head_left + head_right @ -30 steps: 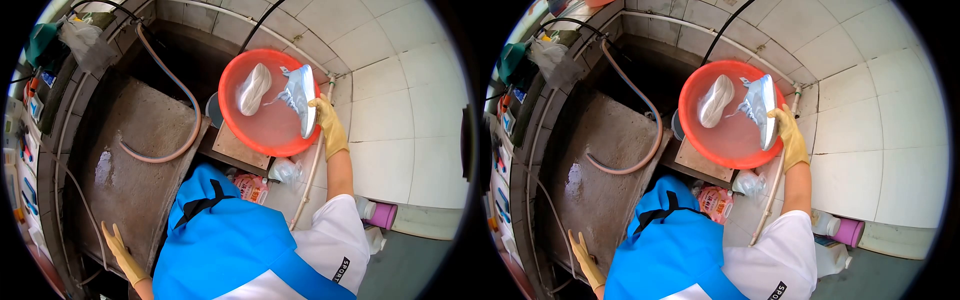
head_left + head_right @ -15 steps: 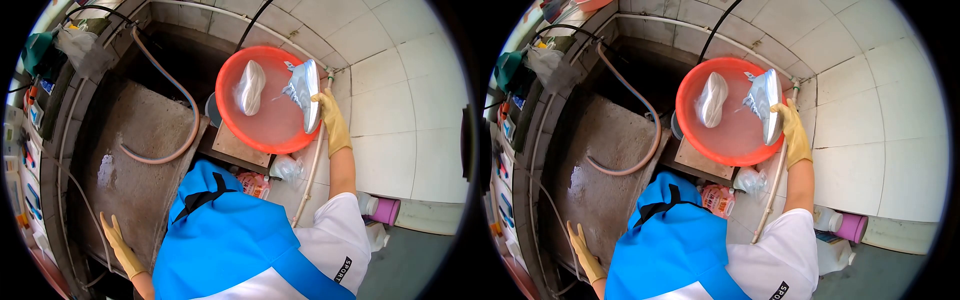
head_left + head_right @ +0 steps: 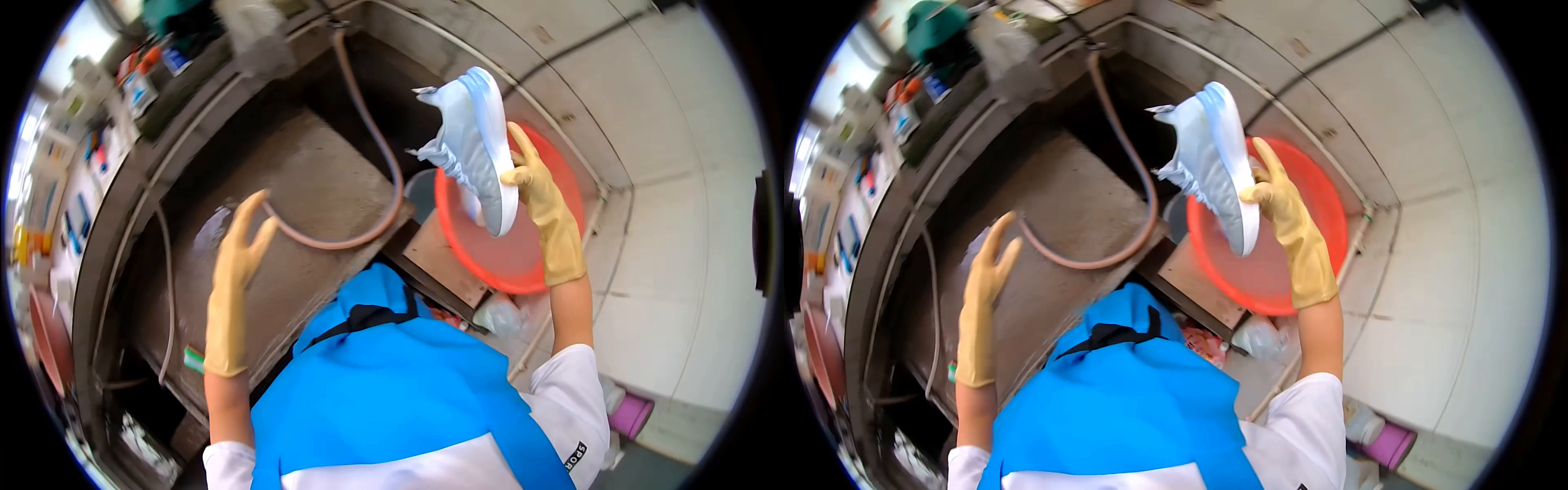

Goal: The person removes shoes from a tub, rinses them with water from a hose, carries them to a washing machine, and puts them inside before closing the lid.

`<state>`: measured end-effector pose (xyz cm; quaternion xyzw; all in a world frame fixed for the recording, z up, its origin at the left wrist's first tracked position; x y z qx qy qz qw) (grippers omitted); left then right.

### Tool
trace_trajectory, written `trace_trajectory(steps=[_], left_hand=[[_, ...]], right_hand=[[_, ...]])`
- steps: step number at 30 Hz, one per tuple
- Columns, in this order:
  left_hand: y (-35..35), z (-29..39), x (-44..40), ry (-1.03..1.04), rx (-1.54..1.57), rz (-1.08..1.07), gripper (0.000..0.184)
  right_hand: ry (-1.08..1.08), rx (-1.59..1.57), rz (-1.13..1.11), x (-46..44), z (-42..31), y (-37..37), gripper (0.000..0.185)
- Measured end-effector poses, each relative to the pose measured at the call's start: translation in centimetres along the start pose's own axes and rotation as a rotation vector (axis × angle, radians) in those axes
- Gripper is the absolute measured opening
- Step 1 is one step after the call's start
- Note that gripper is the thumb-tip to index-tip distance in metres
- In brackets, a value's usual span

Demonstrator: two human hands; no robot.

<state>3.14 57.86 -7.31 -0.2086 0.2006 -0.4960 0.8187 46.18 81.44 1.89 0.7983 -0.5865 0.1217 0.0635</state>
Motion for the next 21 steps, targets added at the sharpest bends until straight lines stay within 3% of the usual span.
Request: trace_trajectory(steps=[1, 3, 8, 14, 16, 21], left_hand=[[0.5, -0.9, -0.1, -0.010, 0.071, -0.020, 0.051], [0.4, 3.8, -1.9, -0.019, 0.165, -0.033, 0.048], [-1.5, 4.7, -2.0, -0.302, 0.380, 0.034, 0.048], [-6.1, 4.1, -2.9, -0.543, 0.409, 0.161, 0.035], [-6.6, 3.0, -2.8, -0.641, 0.790, 0.235, 0.030], [-6.7, 2.5, -3.3, -0.603, 1.017, 0.318, 0.032]], right_hand=[[0.031, -0.036, -0.078, -1.6, 2.6, 3.1, 0.126], [0.008, -0.032, -0.239, -3.3, 0.3, 7.2, 0.126], [0.021, -0.006, -0.568, -5.5, 2.9, 19.2, 0.131], [0.111, 0.041, -0.726, -5.7, 1.9, 27.2, 0.135], [0.168, 0.079, -0.750, -6.3, 1.2, 29.1, 0.140], [0.135, 0.152, -0.796, -7.2, -1.3, 30.9, 0.146]])
Point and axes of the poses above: each hand's wrist, its own x-axis away from the middle knuckle, its own y-axis out of the palm, z = x × y, the point moved 1 cm from there along -x, towards the middle knuckle, and after that the axes turned 7 degrees about z, right-handed, at the moved point
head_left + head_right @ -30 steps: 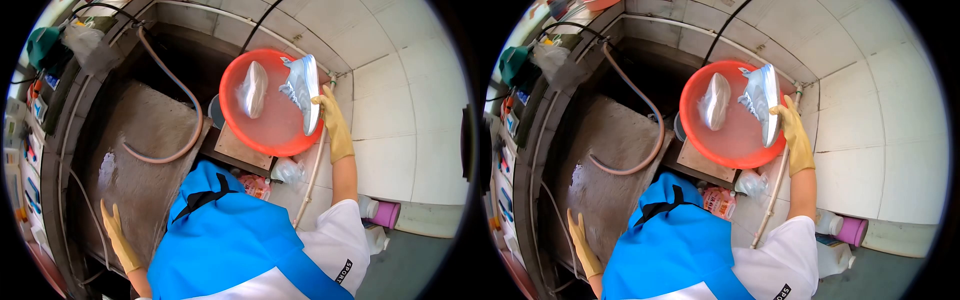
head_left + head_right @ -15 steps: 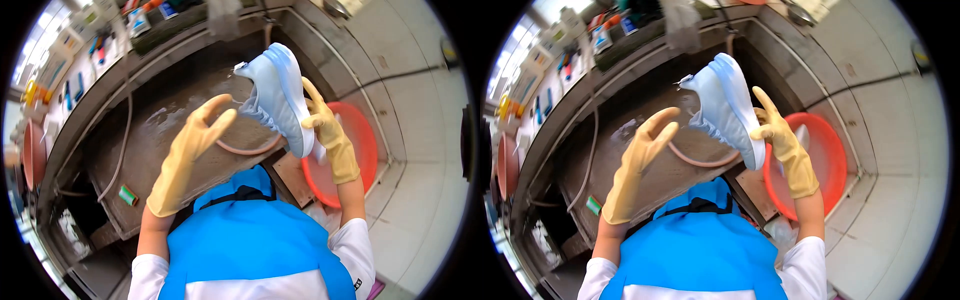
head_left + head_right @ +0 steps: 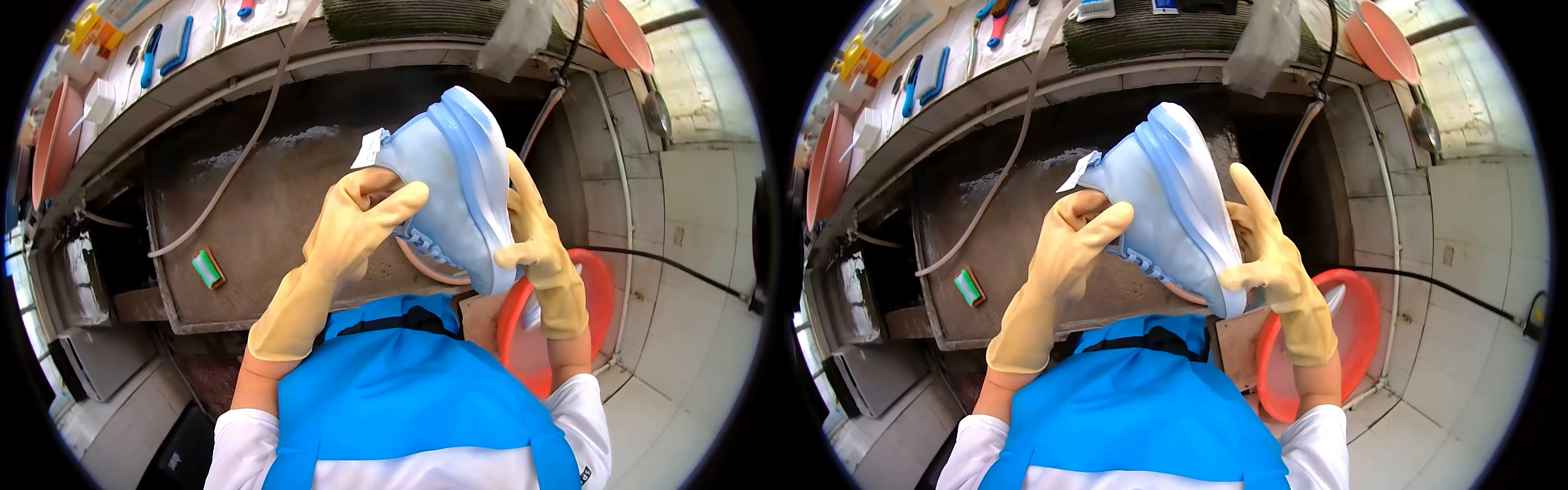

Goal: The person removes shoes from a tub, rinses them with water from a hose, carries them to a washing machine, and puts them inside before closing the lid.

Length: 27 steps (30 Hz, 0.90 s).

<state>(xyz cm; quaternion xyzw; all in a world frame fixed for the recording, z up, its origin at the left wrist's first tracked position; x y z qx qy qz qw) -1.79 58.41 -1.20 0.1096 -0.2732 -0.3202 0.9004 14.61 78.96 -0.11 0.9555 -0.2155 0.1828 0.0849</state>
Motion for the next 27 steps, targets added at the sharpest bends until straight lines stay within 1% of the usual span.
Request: trace_trajectory(steps=[1, 4, 10, 14, 17, 18, 20, 23, 26, 27], left_hand=[[-1.1, -0.3, -0.8, 0.002, 0.010, 0.003, 0.030], [-0.9, -0.5, -1.1, -0.014, 0.044, 0.051, 0.026], [-1.8, -0.7, -1.3, -0.009, -0.006, 0.114, 0.024], [-2.2, -0.7, -1.4, 0.001, -0.021, 0.131, 0.022], [-2.6, -0.8, -1.5, 0.009, 0.000, 0.091, 0.020], [-2.6, -0.9, -1.4, 0.139, -0.014, 0.071, 0.018], [-2.7, -1.1, -1.3, 0.269, -0.027, 0.051, 0.017], [-2.9, -1.2, -1.4, 0.312, -0.022, 0.069, 0.015], [-3.1, -1.3, -1.5, 0.275, 0.036, 0.084, 0.014], [-3.4, -1.5, -1.5, 0.303, -0.010, 0.090, 0.014]], right_hand=[[-0.015, -0.020, 0.000, -1.2, 0.6, 0.7, 0.147], [-0.013, -0.026, -0.011, -1.7, 0.3, 0.6, 0.147], [-0.055, -0.009, -0.088, -2.9, 1.6, 0.2, 0.147], [-0.033, -0.049, -0.091, -2.9, 1.9, 0.2, 0.148], [-0.005, -0.042, -0.097, -2.8, 1.7, 0.5, 0.145], [0.007, -0.037, -0.099, -2.7, 1.6, 0.6, 0.144], [0.032, -0.031, -0.102, -2.6, 1.5, 0.8, 0.142], [0.054, -0.024, -0.109, -2.6, 1.6, 1.0, 0.139], [0.074, -0.021, -0.110, -2.8, 1.7, 1.2, 0.136], [0.084, -0.020, -0.112, -2.8, 1.8, 1.3, 0.135]])
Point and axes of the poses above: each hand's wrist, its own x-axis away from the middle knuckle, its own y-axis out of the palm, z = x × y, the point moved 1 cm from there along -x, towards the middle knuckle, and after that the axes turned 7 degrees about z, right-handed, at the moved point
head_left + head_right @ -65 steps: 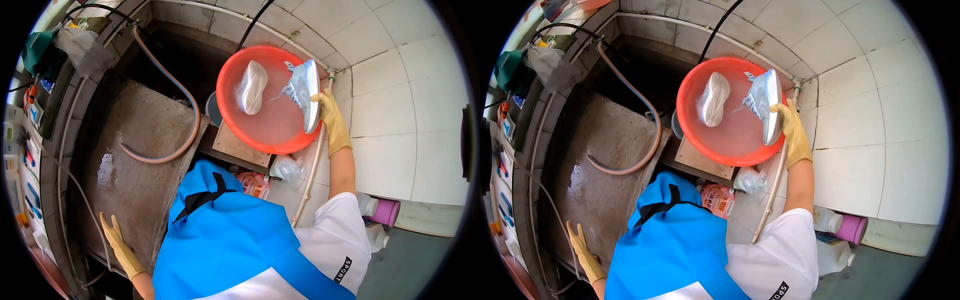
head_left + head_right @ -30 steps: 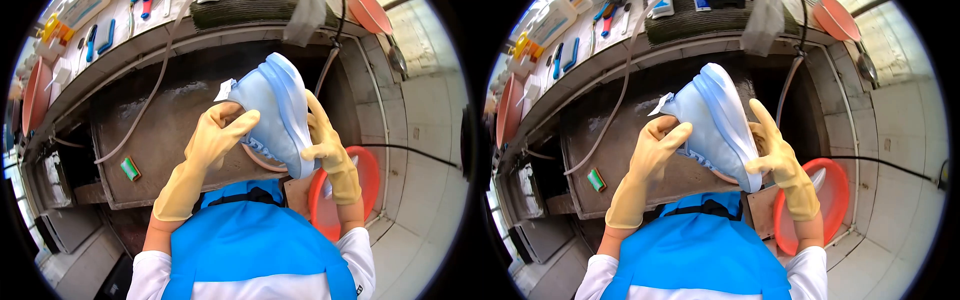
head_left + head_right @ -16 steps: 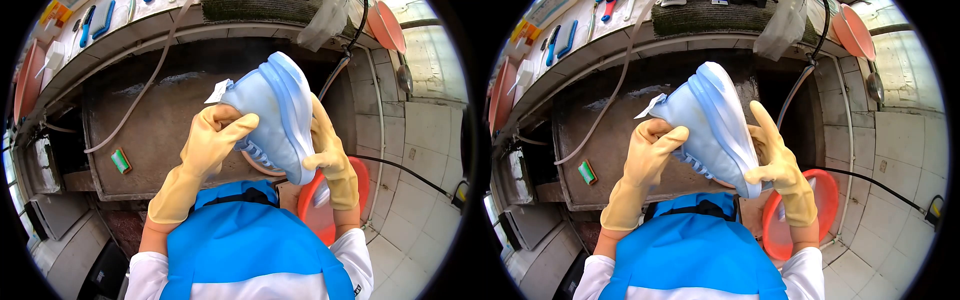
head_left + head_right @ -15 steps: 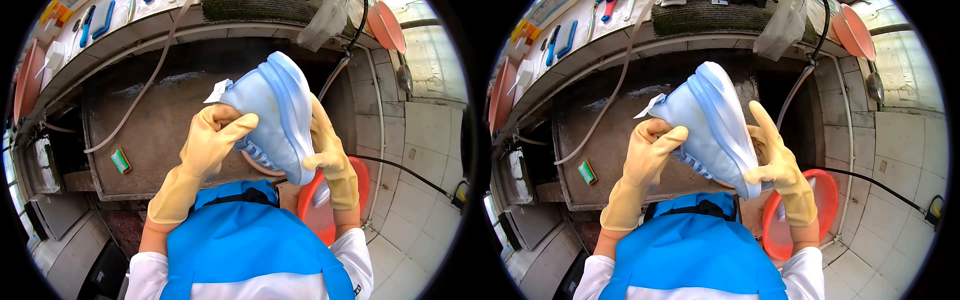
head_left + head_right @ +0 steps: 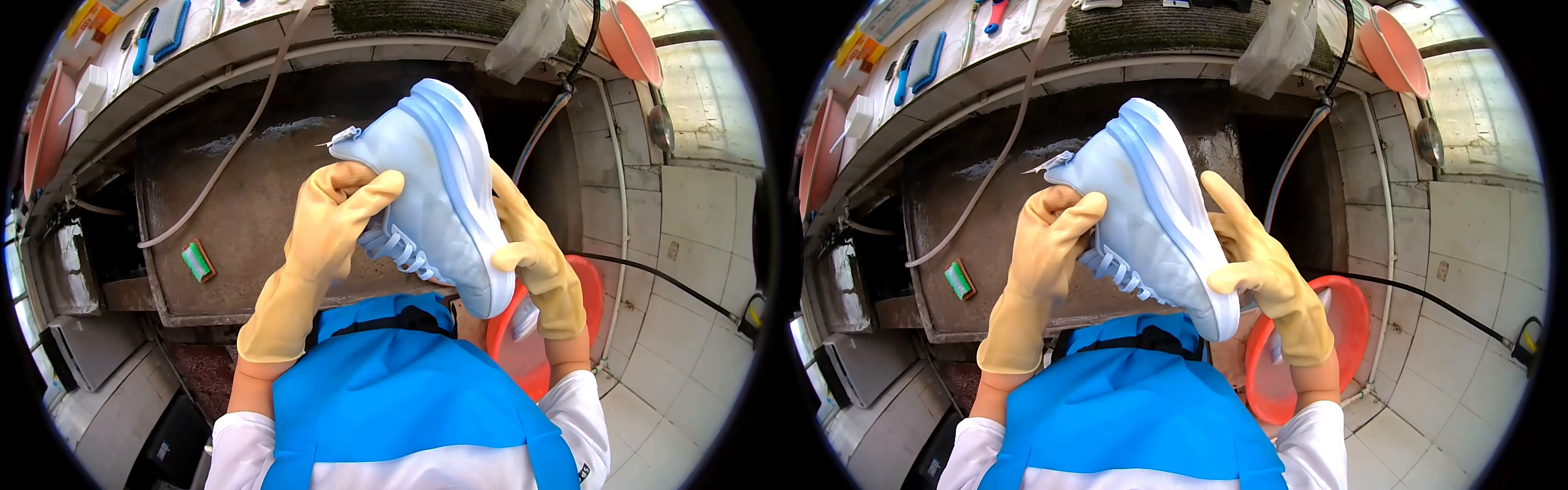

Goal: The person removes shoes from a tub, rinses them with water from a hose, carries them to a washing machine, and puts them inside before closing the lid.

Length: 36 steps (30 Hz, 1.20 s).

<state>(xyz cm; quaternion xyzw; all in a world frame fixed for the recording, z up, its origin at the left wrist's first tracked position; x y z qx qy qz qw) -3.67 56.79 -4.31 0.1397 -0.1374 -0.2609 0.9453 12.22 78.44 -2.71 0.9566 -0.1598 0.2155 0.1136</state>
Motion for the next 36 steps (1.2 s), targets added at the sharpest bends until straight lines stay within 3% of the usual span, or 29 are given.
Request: trace_trajectory(steps=[11, 13, 17, 18, 20, 22, 24, 26, 28, 29, 31, 33, 35, 36], left_hand=[[0.2, 0.5, 0.2, 0.013, -0.053, 0.008, 0.017], [0.4, 0.9, 0.1, -0.275, 0.011, 0.015, 0.020], [-0.4, -2.3, -0.3, -0.338, -0.317, -0.255, 0.029], [-0.8, -3.5, -0.4, -0.338, -0.334, -0.300, 0.029], [-2.1, -7.2, -0.8, -0.564, -0.083, -0.132, 0.030], [-4.8, -11.8, -1.4, -0.562, -0.094, 0.017, 0.029], [-7.6, -13.7, -1.9, -0.693, -0.048, 0.119, 0.034], [-11.6, -16.3, -3.0, -0.782, 0.020, 0.367, 0.046], [-17.3, -17.2, -4.1, -0.858, 0.183, 0.245, 0.054], [-19.0, -16.8, -4.1, -0.843, 0.172, 0.222, 0.055], [-20.1, -16.3, -4.3, -0.821, 0.147, 0.205, 0.056], [-20.9, -16.4, -4.9, -0.764, 0.232, 0.563, 0.061], [-22.7, -15.9, -6.2, -0.825, 0.302, 0.486, 0.063], [-23.2, -15.8, -6.4, -0.889, 0.386, 0.412, 0.064]], right_hand=[[0.020, -0.021, -0.009, 0.0, -0.1, -0.1, 0.134], [-0.009, -0.019, -0.060, -0.2, 0.2, -0.6, 0.126], [0.165, -0.025, -0.079, -0.5, 0.6, -1.4, 0.095], [0.158, 0.028, -0.016, -1.1, 2.4, -2.2, 0.095], [0.135, 0.170, 0.142, -1.0, 5.8, -5.2, 0.096], [0.204, 0.400, 0.440, 1.2, 6.3, -6.6, 0.097], [0.132, 0.275, 0.671, 4.6, 10.1, -8.8, 0.093], [0.089, 0.098, 0.892, 9.3, 12.3, -9.5, 0.092], [-0.006, 0.143, 1.183, 11.7, 20.1, -12.6, 0.076], [0.026, 0.257, 1.338, 14.2, 22.0, -13.1, 0.077], [0.176, 0.465, 1.557, 19.0, 24.0, -14.2, 0.087], [0.296, 0.543, 1.639, 23.0, 25.9, -15.8, 0.095], [0.767, 0.350, 1.508, 24.9, 30.0, -18.1, 0.113], [0.766, 0.345, 1.503, 25.3, 31.0, -19.0, 0.113]])
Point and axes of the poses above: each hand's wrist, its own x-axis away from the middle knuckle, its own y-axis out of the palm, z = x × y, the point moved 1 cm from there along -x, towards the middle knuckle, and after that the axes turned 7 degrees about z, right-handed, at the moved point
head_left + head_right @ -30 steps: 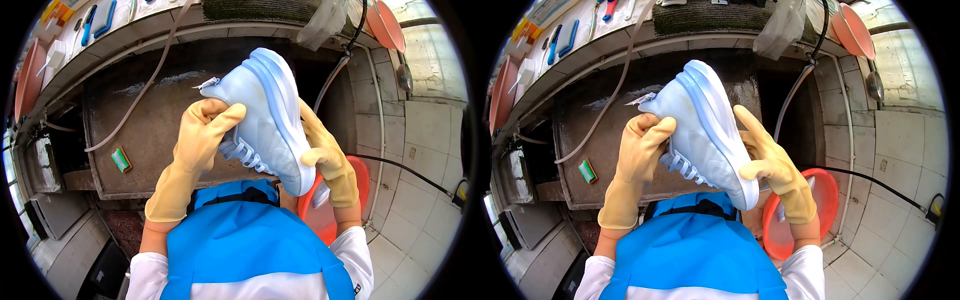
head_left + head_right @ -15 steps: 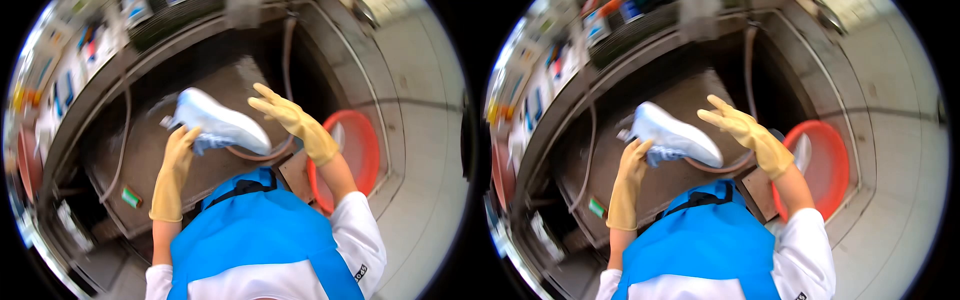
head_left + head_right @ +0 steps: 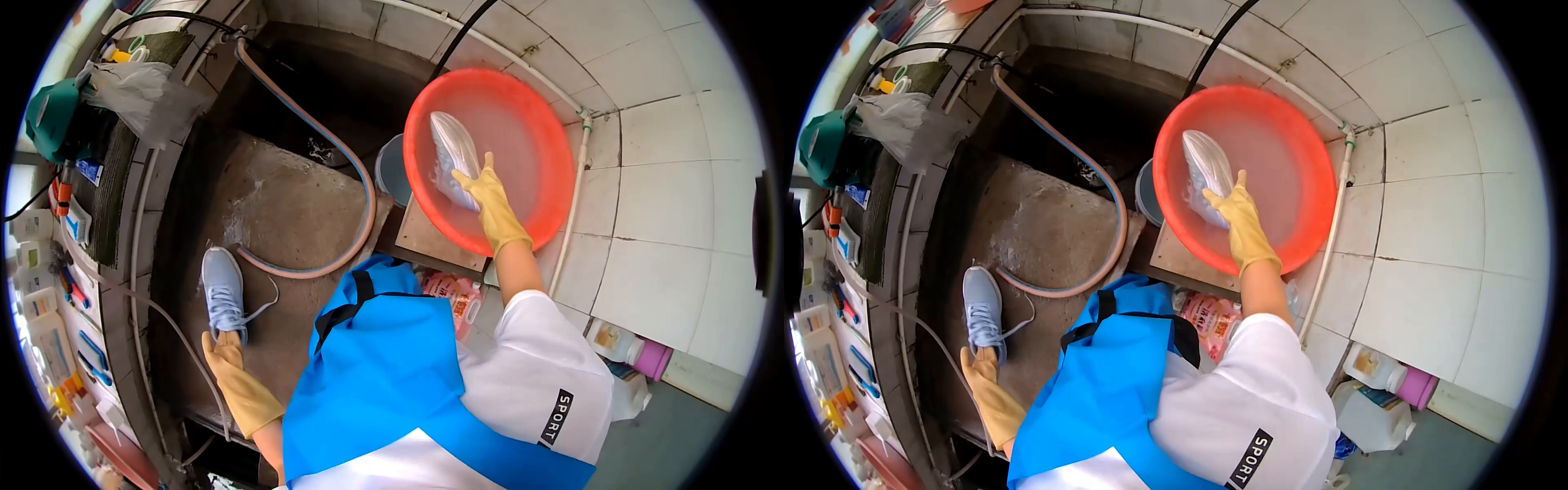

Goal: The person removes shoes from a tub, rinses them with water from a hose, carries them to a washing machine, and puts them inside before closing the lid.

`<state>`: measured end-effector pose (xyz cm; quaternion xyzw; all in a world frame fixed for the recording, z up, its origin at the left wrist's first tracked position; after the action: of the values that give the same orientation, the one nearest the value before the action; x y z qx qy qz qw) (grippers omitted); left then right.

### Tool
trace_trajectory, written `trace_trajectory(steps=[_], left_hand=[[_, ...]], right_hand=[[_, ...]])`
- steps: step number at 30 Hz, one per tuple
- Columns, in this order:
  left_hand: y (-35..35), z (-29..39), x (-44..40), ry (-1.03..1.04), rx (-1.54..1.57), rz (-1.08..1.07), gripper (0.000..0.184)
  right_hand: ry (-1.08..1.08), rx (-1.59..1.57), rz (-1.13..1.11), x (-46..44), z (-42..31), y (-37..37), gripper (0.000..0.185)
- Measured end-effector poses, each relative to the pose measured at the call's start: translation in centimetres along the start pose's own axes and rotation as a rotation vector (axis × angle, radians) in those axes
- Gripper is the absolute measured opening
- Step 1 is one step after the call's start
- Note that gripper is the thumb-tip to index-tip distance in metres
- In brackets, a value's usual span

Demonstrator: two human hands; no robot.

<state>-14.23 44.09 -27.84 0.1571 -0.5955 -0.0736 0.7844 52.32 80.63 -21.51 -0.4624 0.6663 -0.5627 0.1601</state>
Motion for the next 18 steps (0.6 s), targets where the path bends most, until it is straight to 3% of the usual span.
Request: trace_trajectory(steps=[2, 4, 6, 9, 12, 14, 15, 18], left_hand=[[0.6, 0.8, 1.9, 0.091, -0.100, -0.043, 0.065], [2.1, 0.0, 5.6, 0.411, -0.232, 0.282, 0.065], [2.3, -0.4, 8.6, 0.476, -0.216, 0.312, 0.068], [0.8, -0.5, 11.7, 0.498, -0.178, 0.181, 0.077], [-0.7, -1.4, 13.1, 0.518, -0.149, 0.219, 0.076], [-1.0, -2.2, 13.4, 0.501, -0.122, 0.231, 0.074], [-0.9, -2.8, 13.6, 0.475, -0.107, 0.241, 0.072], [-1.0, -3.6, 13.3, 0.435, -0.079, 0.234, 0.068]], right_hand=[[0.073, 0.018, -0.100, -1.8, 0.8, 0.3, 0.120], [0.115, -0.092, -0.111, -2.9, 1.2, 0.4, 0.124], [0.123, -0.206, -0.102, -3.8, 0.7, 0.4, 0.126], [0.130, -0.335, -0.235, -4.1, 0.2, 0.6, 0.127], [0.059, -0.246, -0.203, -3.9, -0.4, 0.8, 0.122], [0.009, 0.159, -0.027, -3.3, -1.2, 1.0, 0.117], [0.008, 0.159, -0.027, -3.0, -2.0, 0.9, 0.117], [0.138, 0.349, -0.025, -2.8, -3.4, 0.8, 0.104]])
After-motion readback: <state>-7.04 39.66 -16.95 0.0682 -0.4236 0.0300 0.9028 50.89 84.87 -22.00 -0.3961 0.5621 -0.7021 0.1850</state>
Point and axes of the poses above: each hand's wrist, its own x-axis away from the middle knuckle, its own y-axis out of the palm, z = x × y, the point moved 1 cm from there along -x, towards the middle knuckle, and after that the axes turned 7 degrees about z, right-handed, at the moved point
